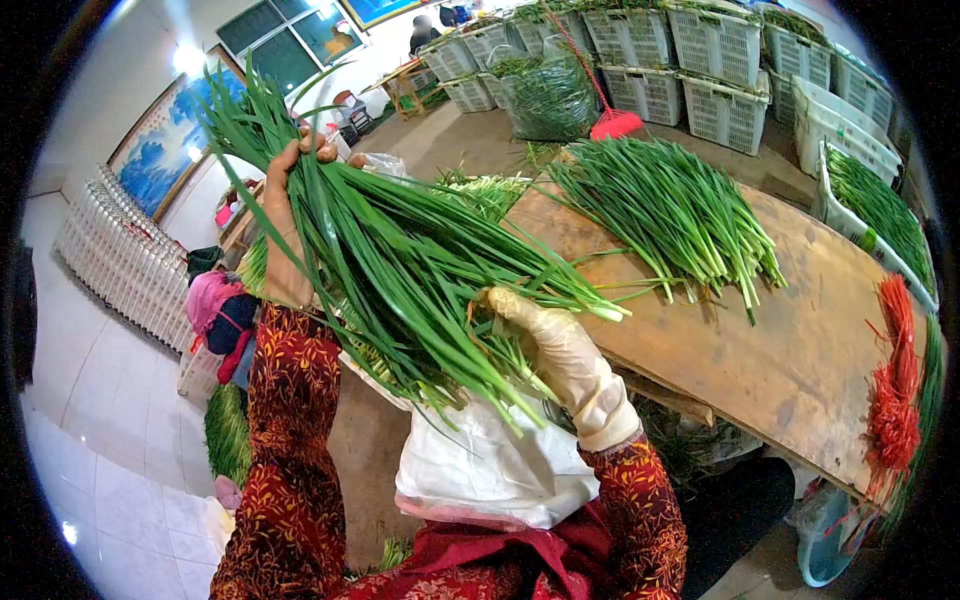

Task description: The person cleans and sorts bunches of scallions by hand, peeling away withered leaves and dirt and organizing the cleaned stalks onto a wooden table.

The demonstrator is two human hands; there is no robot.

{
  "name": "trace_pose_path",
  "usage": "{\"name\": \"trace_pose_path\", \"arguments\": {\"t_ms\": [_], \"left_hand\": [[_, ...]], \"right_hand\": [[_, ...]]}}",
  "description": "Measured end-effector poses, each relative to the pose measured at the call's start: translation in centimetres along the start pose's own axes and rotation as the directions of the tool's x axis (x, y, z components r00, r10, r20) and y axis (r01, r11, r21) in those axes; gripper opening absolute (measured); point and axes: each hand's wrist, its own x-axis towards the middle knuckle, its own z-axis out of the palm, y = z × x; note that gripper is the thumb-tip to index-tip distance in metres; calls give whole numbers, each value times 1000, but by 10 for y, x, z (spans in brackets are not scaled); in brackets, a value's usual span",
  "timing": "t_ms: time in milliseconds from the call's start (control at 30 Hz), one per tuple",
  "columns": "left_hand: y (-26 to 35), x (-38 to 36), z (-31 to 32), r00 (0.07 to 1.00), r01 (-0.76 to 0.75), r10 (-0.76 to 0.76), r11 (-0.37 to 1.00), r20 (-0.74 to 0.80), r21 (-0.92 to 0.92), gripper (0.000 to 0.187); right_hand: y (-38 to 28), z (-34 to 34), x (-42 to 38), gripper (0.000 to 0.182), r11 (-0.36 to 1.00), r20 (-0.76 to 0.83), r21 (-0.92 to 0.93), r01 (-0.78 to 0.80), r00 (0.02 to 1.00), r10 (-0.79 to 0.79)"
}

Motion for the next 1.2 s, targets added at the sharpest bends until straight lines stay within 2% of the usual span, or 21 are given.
{"name": "trace_pose_path", "arguments": {"t_ms": [67,100,133,167,233,300,367,433,533,633,700,767,833,900,933,967,1033,1100,1133,1167,1200], "left_hand": [[9,0,-11,999,47,-46,999,-23,17,14],[13,0,-14,995,95,-93,995,-47,34,14],[14,-1,-16,1000,30,-30,996,-5,83,15],[14,-1,-16,1000,31,-31,996,-7,82,15],[13,-2,-14,996,67,-62,994,66,-81,17],[11,-7,-10,991,81,-67,989,114,-125,16],[9,-8,-7,1000,19,-19,1000,-21,-8,15],[7,6,-28,1000,-6,6,1000,-14,-10,15],[17,12,-40,1000,-9,9,996,0,-88,15],[25,9,-33,999,27,-29,999,46,46,13],[22,4,-25,998,-57,57,998,5,-9,13],[24,3,-23,993,-90,92,996,72,-18,16],[25,-1,-22,996,-83,82,996,39,27,16],[28,-4,-24,998,-55,58,992,-22,116,18],[34,6,-36,999,31,-29,995,-23,95,19],[36,6,-47,999,32,-30,995,-29,96,19],[41,3,-47,989,-79,115,938,-89,338,22],[60,10,-63,996,-89,93,950,-1,299,26],[69,12,-65,989,-72,117,915,-91,396,27],[80,14,-69,972,-44,149,873,-180,486,28],[91,24,-75,963,-12,133,890,-235,455,29]], "right_hand": [[0,1,-2,34,997,-53,-82,-5,999,1],[-4,10,-7,36,993,-14,-58,99,995,-100],[-5,14,-10,37,979,21,-29,199,980,-199],[-5,10,-10,37,980,20,-29,198,980,-197],[-5,-4,-11,39,990,70,-6,141,988,-140],[3,-5,-8,37,980,72,11,197,978,-197],[10,-2,-4,34,916,-35,-83,394,917,-397],[5,5,3,25,942,-47,-37,334,941,-336],[1,-4,0,23,942,203,262,211,942,-267],[4,-14,-14,25,942,242,273,196,933,-265],[5,-25,-28,26,963,-23,179,202,979,-201],[9,-42,-36,29,964,79,129,231,967,-242],[6,-45,-52,31,983,83,48,179,980,-183],[11,-47,-66,31,970,-104,-201,138,981,-161],[11,-49,-74,31,953,-73,-267,146,982,-171],[12,-59,-81,34,994,9,-108,15,1000,-14],[10,-73,-97,36,835,-3,-549,-43,999,49],[39,-150,-120,32,564,-167,-788,-246,968,189],[49,-176,-134,30,371,-256,-866,-336,934,247],[60,-201,-149,29,88,-371,-909,-408,886,277],[75,-226,-162,31,-272,-476,-872,-406,833,283]]}}
